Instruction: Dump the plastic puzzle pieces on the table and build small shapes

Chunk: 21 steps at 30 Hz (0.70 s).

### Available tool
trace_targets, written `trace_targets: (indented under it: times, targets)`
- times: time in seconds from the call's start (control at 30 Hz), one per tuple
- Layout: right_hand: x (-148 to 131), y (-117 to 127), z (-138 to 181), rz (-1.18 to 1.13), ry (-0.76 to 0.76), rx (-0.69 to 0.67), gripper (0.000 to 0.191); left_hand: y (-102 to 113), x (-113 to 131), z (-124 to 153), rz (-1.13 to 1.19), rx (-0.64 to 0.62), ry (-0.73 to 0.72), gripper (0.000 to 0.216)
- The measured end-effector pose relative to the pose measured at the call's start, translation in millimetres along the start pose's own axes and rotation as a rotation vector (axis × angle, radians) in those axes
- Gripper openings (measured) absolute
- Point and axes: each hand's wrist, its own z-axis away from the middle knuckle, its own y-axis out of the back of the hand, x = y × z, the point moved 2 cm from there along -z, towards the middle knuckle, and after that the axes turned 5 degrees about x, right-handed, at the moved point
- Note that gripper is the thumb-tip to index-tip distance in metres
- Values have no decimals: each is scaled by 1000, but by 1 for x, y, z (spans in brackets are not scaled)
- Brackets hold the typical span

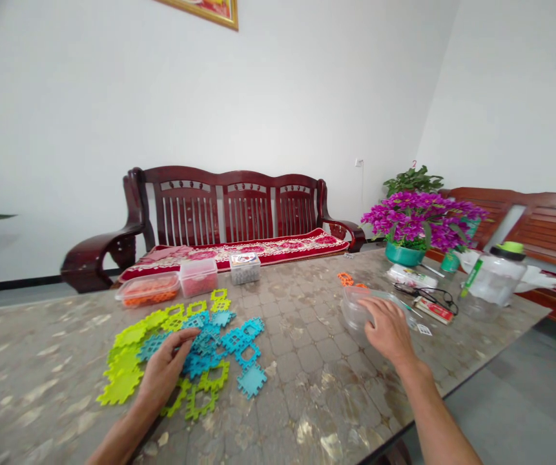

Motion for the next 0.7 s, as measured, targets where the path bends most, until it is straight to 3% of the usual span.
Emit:
trace_targets:
  times: [0.37,0.57,0.7]
  targets:
    - [12,-15,2,-50,78,69,38,-7,38,24,-438,-297,-447,23]
    - [13,-11,3,-44,55,70,39,-13,35,31,-553,-366,-477,24]
    - [-12,-3,-8,20,61,78,52,-16,32,33,-585,-361,-486,29]
